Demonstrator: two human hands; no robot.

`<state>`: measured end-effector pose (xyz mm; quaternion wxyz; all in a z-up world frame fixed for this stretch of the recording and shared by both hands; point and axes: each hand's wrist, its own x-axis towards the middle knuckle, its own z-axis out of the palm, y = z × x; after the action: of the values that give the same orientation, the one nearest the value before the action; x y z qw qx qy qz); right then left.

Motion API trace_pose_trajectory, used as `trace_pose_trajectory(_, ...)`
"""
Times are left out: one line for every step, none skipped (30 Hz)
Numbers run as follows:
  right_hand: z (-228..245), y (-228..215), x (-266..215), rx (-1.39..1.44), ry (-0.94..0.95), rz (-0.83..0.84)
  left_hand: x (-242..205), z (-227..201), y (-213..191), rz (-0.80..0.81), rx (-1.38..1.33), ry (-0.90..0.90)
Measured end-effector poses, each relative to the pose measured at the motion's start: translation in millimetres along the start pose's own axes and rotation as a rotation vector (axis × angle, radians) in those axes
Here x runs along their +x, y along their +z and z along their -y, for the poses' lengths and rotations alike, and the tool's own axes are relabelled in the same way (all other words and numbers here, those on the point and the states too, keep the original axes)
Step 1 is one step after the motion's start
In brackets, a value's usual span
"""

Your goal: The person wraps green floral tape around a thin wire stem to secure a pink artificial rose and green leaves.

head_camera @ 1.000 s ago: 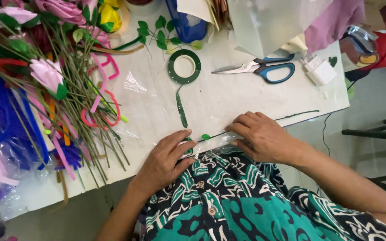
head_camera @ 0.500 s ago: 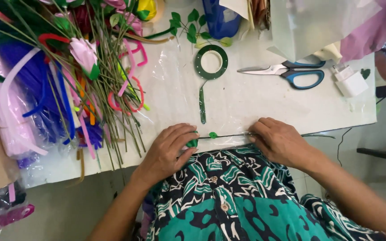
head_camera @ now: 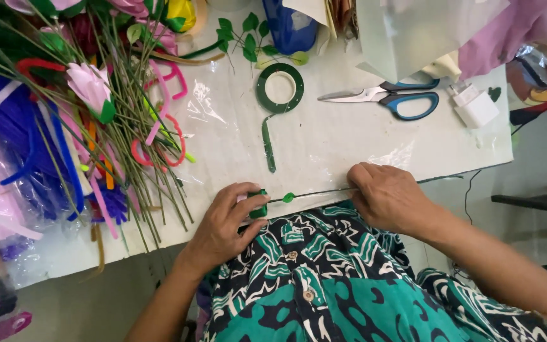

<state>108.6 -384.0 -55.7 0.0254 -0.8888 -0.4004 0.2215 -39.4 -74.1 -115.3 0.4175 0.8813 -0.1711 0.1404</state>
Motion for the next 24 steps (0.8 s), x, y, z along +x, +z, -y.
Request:
trace_pose_trajectory(-1.7,3.9,0.7,-0.030,-0.039,-0.042,1.2,-2.3,-2.0,0.012,-0.023,-0.019)
trace_pose_trajectory(1.1,0.8,0.4,-0.031,-0.037,-0.042,2.5,-3.1,-2.2,0.012,-0.024,-0.017)
trace_pose_trajectory(4.1,-2.5,0.6,-0.028,-0.039,-0.059,3.9,-3.5,-2.8,0.019,-0.032,-0.013)
trace_pose_trajectory(6.9,-5.7,0.9,-0.026,-0.041,-0.076,5.4,-3.9,-3.4,0.026,-0.040,-0.009)
trace_pose_trajectory(8.5,-8.9,-0.8,-0.026,-0.039,-0.076,6.7,-4.3,-3.3,0.027,-0.041,-0.008)
trace_pose_trajectory(9.8,-11.9,-2.5,0.033,-0.023,-0.078,8.2,-4.7,-3.0,0.004,-0.029,0.021)
trace_pose_trajectory(11.1,-14.8,-4.6,0.091,-0.004,-0.079,9.7,-4.9,-2.4,-0.019,-0.018,0.050)
trace_pose_trajectory(9.9,-15.0,-6.4,0.091,-0.001,-0.080,8.8,-3.9,-2.6,-0.018,-0.020,0.052)
trace_pose_trajectory(9.0,-15.0,-9.0,0.156,0.007,-0.083,7.7,-3.2,-2.6,-0.027,-0.013,0.056)
trace_pose_trajectory(8.0,-15.0,-11.8,0.220,0.015,-0.086,6.5,-2.5,-2.6,-0.037,-0.005,0.060)
trace_pose_trajectory(6.1,-13.1,-13.1,0.221,0.019,-0.086,6.4,-2.7,-1.5,-0.035,-0.008,0.062)
trace_pose_trajectory(4.3,-11.1,-14.5,0.229,0.021,-0.095,6.3,-2.8,-0.5,-0.052,-0.004,0.072)
trace_pose_trajectory(2.8,-8.9,-16.0,0.237,0.022,-0.103,5.6,-3.1,0.5,-0.069,0.001,0.080)
trace_pose_trajectory(2.6,-9.0,-16.7,0.238,0.026,-0.102,4.8,-3.7,1.1,-0.067,-0.003,0.081)
trace_pose_trajectory(2.5,-9.2,-17.0,0.235,0.005,-0.120,4.0,-4.4,1.3,-0.071,-0.013,0.080)
trace_pose_trajectory(2.4,-9.4,-17.4,0.232,-0.017,-0.138,3.2,-5.1,1.5,-0.075,-0.022,0.079)
trace_pose_trajectory(1.9,-10.5,-17.9,0.232,-0.015,-0.138,3.7,-6.1,0.6,-0.074,-0.024,0.081)
trace_pose_trajectory(1.4,-11.6,-18.4,0.265,-0.016,-0.146,4.3,-7.1,-0.3,-0.086,-0.056,0.053)
trace_pose_trajectory(1.2,-12.4,-19.3,0.299,-0.016,-0.154,4.5,-8.2,-1.2,-0.097,-0.088,0.025)
trace_pose_trajectory(0.0,-14.1,-20.1,0.300,-0.013,-0.154,4.1,-8.2,-1.7,-0.095,-0.090,0.026)
trace_pose_trajectory(-1.4,-16.0,-20.8,0.408,0.008,-0.146,4.1,-7.9,-2.0,-0.107,-0.106,0.019)
trace_pose_trajectory(-2.9,-17.9,-21.5,0.517,0.029,-0.139,4.1,-7.6,-2.3,-0.119,-0.122,0.013)
trace_pose_trajectory(-3.2,-20.8,-22.6,0.516,0.035,-0.139,4.1,-8.6,-3.5,-0.118,-0.127,0.015)
trace_pose_trajectory(-3.7,-23.7,-23.7,0.585,0.042,-0.150,4.2,-9.5,-4.6,-0.116,-0.140,-0.001)
